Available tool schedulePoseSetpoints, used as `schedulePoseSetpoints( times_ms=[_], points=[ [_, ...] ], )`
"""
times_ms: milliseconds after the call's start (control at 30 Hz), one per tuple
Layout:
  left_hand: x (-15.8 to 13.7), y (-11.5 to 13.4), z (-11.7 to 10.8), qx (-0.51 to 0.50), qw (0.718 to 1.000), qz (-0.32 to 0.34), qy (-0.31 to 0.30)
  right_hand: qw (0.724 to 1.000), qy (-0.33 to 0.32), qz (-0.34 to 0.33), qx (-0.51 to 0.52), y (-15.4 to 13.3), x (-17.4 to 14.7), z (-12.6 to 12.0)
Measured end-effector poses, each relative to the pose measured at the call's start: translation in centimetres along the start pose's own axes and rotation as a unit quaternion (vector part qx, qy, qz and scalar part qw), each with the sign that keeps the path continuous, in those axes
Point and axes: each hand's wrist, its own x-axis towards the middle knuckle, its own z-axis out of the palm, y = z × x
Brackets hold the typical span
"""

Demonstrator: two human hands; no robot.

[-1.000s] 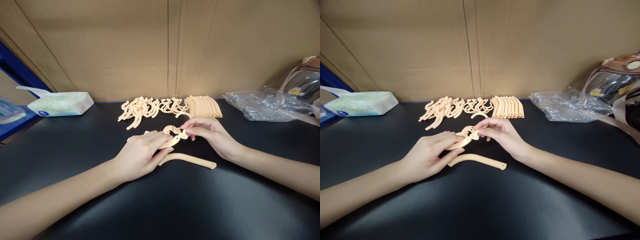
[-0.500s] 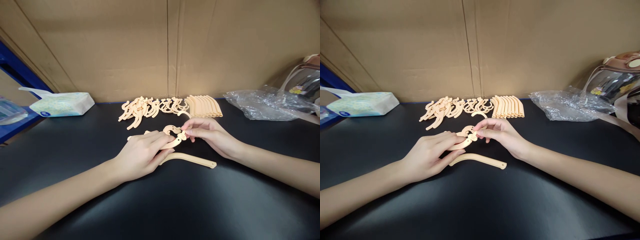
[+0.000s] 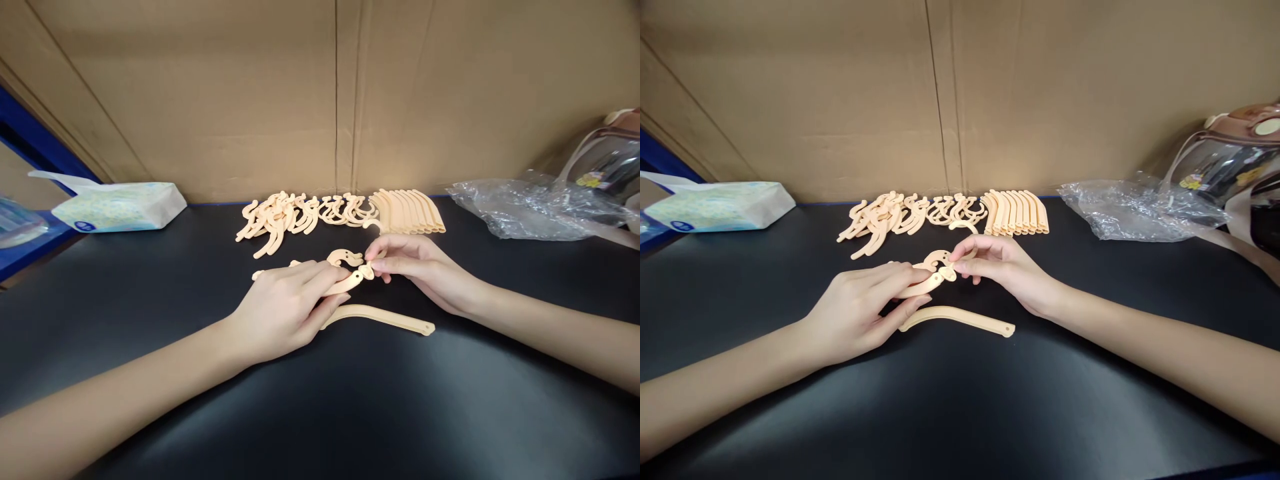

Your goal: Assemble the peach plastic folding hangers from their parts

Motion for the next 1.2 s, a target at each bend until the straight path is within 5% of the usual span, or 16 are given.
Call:
schedulePoseSetpoints(
  times_ms=[1200],
  points=[
    [-0.16,-0.44,-0.02,-0.125,0.988,-0.07,-0.053,0.999,-0.012,0.005,-0.045,0.24,0.19,0.04]
  ],
)
